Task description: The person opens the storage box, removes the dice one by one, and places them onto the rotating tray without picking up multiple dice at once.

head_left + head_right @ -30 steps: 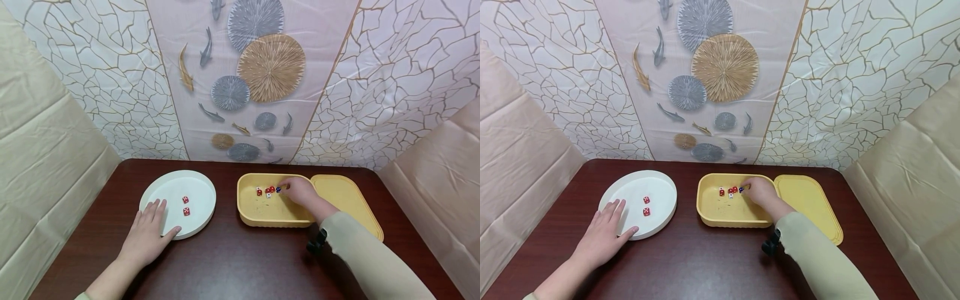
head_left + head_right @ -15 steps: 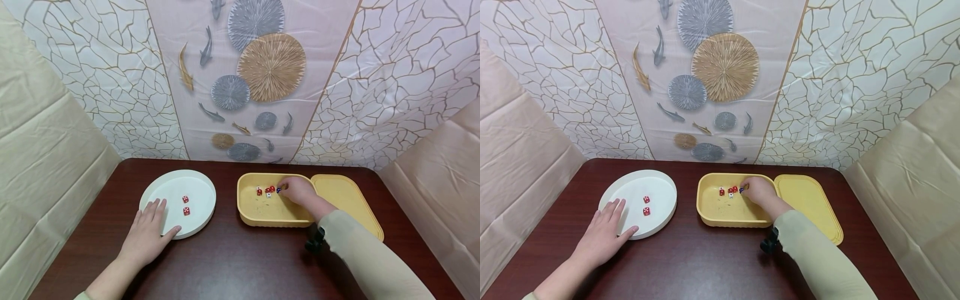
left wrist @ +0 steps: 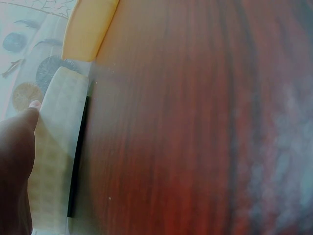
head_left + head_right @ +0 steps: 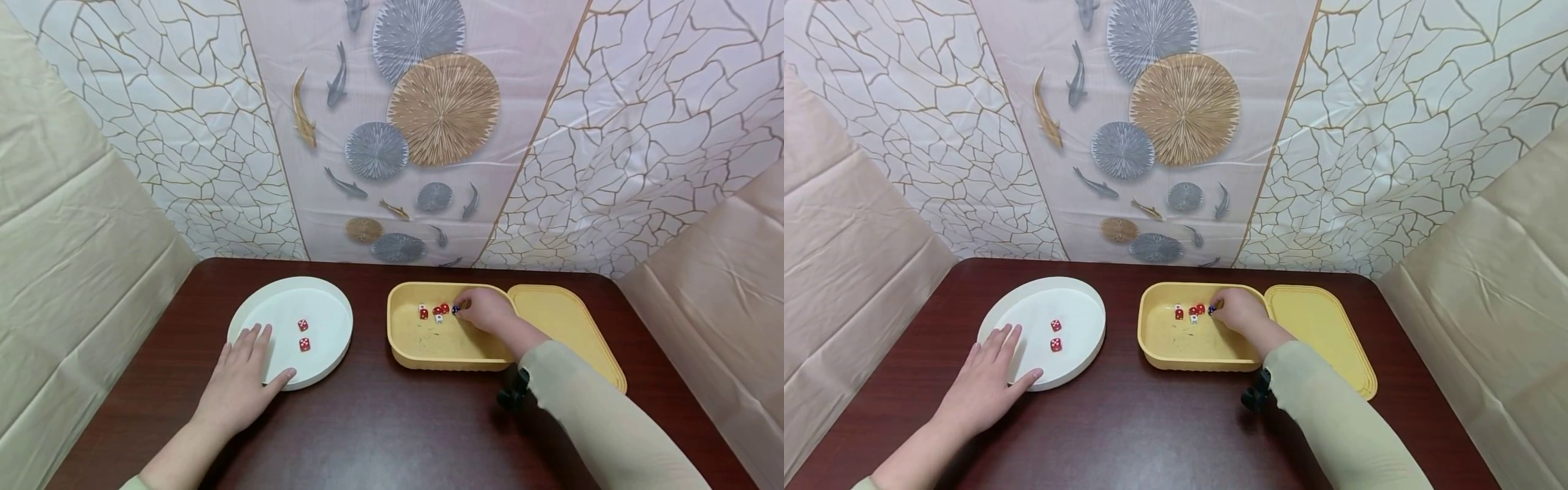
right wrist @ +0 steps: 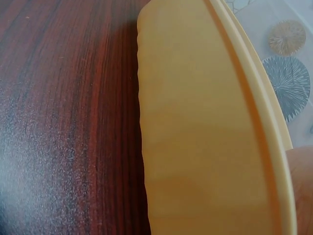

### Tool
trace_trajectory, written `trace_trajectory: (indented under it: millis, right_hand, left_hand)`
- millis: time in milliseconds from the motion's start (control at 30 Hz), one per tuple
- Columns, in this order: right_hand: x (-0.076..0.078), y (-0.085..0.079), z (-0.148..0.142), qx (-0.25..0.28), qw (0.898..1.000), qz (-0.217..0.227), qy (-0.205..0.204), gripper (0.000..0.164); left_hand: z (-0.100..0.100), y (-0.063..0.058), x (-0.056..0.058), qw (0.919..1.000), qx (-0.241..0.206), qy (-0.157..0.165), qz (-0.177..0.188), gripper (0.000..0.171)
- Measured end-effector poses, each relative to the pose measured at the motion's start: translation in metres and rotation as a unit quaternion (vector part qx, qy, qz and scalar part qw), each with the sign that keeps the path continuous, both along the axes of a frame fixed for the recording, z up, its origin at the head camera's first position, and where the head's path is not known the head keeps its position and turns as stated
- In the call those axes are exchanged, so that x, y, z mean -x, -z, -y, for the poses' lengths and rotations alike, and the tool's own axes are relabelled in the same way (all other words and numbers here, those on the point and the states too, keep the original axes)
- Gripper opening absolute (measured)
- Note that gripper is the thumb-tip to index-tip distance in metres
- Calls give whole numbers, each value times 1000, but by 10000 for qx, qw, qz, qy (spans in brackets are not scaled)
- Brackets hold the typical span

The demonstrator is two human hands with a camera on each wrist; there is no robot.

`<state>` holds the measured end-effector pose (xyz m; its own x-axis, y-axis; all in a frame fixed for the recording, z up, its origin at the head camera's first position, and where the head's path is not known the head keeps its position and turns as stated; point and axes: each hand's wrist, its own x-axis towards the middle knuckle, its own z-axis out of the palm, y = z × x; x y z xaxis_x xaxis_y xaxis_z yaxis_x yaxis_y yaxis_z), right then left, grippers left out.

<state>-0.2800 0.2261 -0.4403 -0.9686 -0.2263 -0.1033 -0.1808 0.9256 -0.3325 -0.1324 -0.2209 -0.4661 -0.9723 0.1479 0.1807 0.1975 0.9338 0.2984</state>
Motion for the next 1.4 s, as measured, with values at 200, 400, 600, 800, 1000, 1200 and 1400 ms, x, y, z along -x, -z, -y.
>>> trace_trajectory:
  millis: [200,400,600,800,1000,1200,1400]
  right_hand:
    - [-1,0,0,4,10000,-44,48,15]
    - [0,1,0,62,9999,-32,100,14]
    - [-1,0,1,117,9998,-94,111,14]
    - [-4,-4,2,281,9994,-143,168,14]
    - [-7,-9,3,536,9980,-98,331,17]
    - [-9,-14,3,624,9974,-109,347,19]
    - [-14,-24,7,804,9958,-216,376,20]
  left_hand:
    - [0,1,0,10000,-17,16,-68,93]
    - [1,-1,0,10000,1,20,-93,93]
    - [0,-2,0,10000,-13,21,-45,93]
    - [0,-4,0,10000,4,10,28,94]
    - [-1,-4,-1,10000,-27,16,12,95]
    - [0,-1,-1,10000,-19,12,12,95]
    - [-1,-1,-2,10000,-27,30,7,95]
